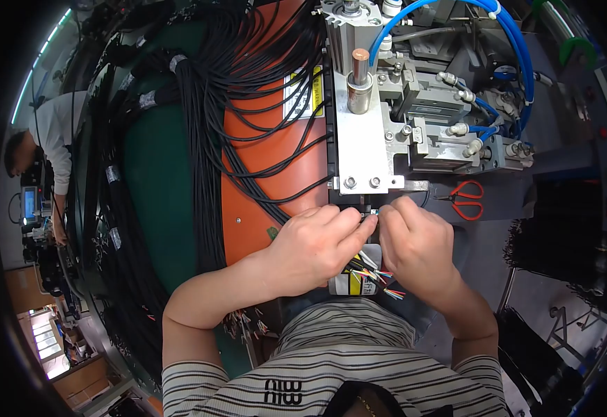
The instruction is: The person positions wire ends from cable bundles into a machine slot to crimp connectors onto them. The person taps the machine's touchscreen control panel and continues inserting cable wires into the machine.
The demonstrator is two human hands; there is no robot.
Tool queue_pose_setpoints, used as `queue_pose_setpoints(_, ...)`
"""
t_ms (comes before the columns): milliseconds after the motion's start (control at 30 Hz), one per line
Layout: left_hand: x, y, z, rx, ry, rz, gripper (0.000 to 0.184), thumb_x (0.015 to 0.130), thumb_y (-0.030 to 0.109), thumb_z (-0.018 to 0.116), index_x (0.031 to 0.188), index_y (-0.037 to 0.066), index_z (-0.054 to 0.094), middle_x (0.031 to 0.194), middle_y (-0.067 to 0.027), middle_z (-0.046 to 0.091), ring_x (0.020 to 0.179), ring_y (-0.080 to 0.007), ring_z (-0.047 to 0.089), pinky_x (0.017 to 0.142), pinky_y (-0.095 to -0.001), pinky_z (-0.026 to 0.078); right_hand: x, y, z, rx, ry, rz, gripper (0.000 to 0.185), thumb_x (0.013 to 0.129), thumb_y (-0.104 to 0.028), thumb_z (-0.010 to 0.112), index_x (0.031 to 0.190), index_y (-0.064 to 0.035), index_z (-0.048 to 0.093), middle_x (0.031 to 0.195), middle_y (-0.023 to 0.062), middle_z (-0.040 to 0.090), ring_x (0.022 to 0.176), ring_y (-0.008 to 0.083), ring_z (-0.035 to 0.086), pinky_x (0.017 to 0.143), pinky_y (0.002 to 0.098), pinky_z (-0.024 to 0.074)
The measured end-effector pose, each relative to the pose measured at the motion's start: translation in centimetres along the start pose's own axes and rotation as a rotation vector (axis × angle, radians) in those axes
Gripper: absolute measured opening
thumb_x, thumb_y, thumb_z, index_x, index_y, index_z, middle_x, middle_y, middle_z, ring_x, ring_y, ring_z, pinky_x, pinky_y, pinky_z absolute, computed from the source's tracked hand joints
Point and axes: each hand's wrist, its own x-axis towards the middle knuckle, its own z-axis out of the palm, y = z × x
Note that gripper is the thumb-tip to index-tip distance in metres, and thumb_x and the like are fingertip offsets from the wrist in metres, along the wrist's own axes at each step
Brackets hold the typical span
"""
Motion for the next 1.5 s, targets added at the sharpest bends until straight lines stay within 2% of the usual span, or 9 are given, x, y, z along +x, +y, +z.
queue_pose_setpoints(233,0.4,0.0,0.1,0.14,-0.043,0.057,0.043,0.076,0.012,0.059,0.117,0.0,0.064,0.087,-0.005,0.052,0.07,-0.0183,0.054,0.06,-0.0294,0.048,-0.2,1.4,0.7,0.173,-0.027,0.052,0.007,0.081,-0.002,0.067,0.086,-0.0013,0.063,0.076,0.0091,0.061,0.055,0.0271,0.059,0.048,0.0354,0.0455)
queue_pose_setpoints(333,0.6,-0.1,0.0,0.126,-0.05,0.048,0.043,0.074,0.011,0.061,0.114,-0.003,0.062,0.088,-0.0057,0.052,0.073,-0.019,0.054,0.062,-0.0307,0.046,-0.4,1.0,1.8,0.29,0.248,0.022,0.005,0.08,-0.001,0.067,0.083,-0.0012,0.063,0.073,0.0088,0.062,0.053,0.0231,0.06,0.046,0.0328,0.0449)
queue_pose_setpoints(467,0.5,-0.1,0.0,0.108,-0.048,0.029,0.043,0.073,0.011,0.063,0.114,-0.004,0.062,0.089,-0.006,0.052,0.075,-0.0194,0.053,0.064,-0.031,0.045,0.1,1.2,0.6,0.287,-0.007,0.143,0.006,0.081,0.001,0.066,0.084,-0.0004,0.062,0.074,0.0096,0.063,0.052,0.0198,0.06,0.046,0.0298,0.045)
queue_pose_setpoints(633,0.2,-0.1,-0.1,0.105,-0.03,0.01,0.041,0.074,0.011,0.063,0.113,-0.002,0.063,0.088,-0.0052,0.052,0.074,-0.0193,0.053,0.064,-0.0308,0.044,0.2,1.4,0.5,0.285,-0.039,0.155,0.007,0.081,0.002,0.066,0.086,0.0001,0.062,0.075,0.0099,0.063,0.052,0.0189,0.06,0.046,0.0286,0.0448)
queue_pose_setpoints(733,0.1,-0.3,0.1,0.118,-0.007,0.044,0.038,0.075,0.01,0.062,0.112,-0.001,0.064,0.087,-0.0047,0.052,0.074,-0.0191,0.053,0.064,-0.0312,0.044,-0.4,1.2,1.2,0.302,0.108,0.086,0.008,0.081,-0.002,0.067,0.088,-0.0041,0.064,0.079,0.0088,0.064,0.059,0.0281,0.062,0.051,0.0354,0.0485)
queue_pose_setpoints(1000,0.1,-0.6,0.1,0.111,0.007,0.092,0.034,0.077,0.011,0.062,0.109,-0.001,0.065,0.085,-0.004,0.053,0.073,-0.0188,0.053,0.063,-0.0318,0.043,-0.3,0.9,2.4,0.258,0.279,-0.005,0.007,0.083,-0.005,0.067,0.09,-0.0047,0.064,0.08,0.0079,0.064,0.06,0.0271,0.063,0.052,0.035,0.0484)
queue_pose_setpoints(1300,0.1,-0.3,0.4,0.153,0.047,0.068,0.037,0.076,0.011,0.062,0.112,0.003,0.067,0.081,-0.0025,0.05,0.069,-0.0166,0.052,0.06,-0.0294,0.042,0.4,0.8,0.0,0.169,-0.004,0.068,0.008,0.083,0.001,0.067,0.088,-0.0008,0.061,0.08,0.013,0.064,0.065,0.0325,0.062,0.054,0.0346,0.0481)
queue_pose_setpoints(1433,0.2,0.0,0.3,0.16,0.002,0.044,0.036,0.077,0.011,0.062,0.111,0.004,0.067,0.083,-0.004,0.053,0.071,-0.0193,0.054,0.062,-0.0315,0.043,-0.2,1.1,1.1,0.171,0.086,0.087,0.006,0.086,-0.008,0.066,0.088,-0.0033,0.063,0.073,0.009,0.061,0.057,0.0269,0.061,0.05,0.036,0.0467)
queue_pose_setpoints(1500,0.2,0.1,0.1,0.109,0.002,0.021,0.036,0.075,0.01,0.063,0.109,0.002,0.066,0.084,-0.0052,0.053,0.073,-0.0201,0.054,0.063,-0.0325,0.043,-0.6,1.9,1.3,0.485,-0.036,0.27,0.005,0.087,-0.004,0.065,0.09,-0.0001,0.063,0.073,0.0059,0.063,0.055,0.0157,0.06,0.048,0.03,0.0439)
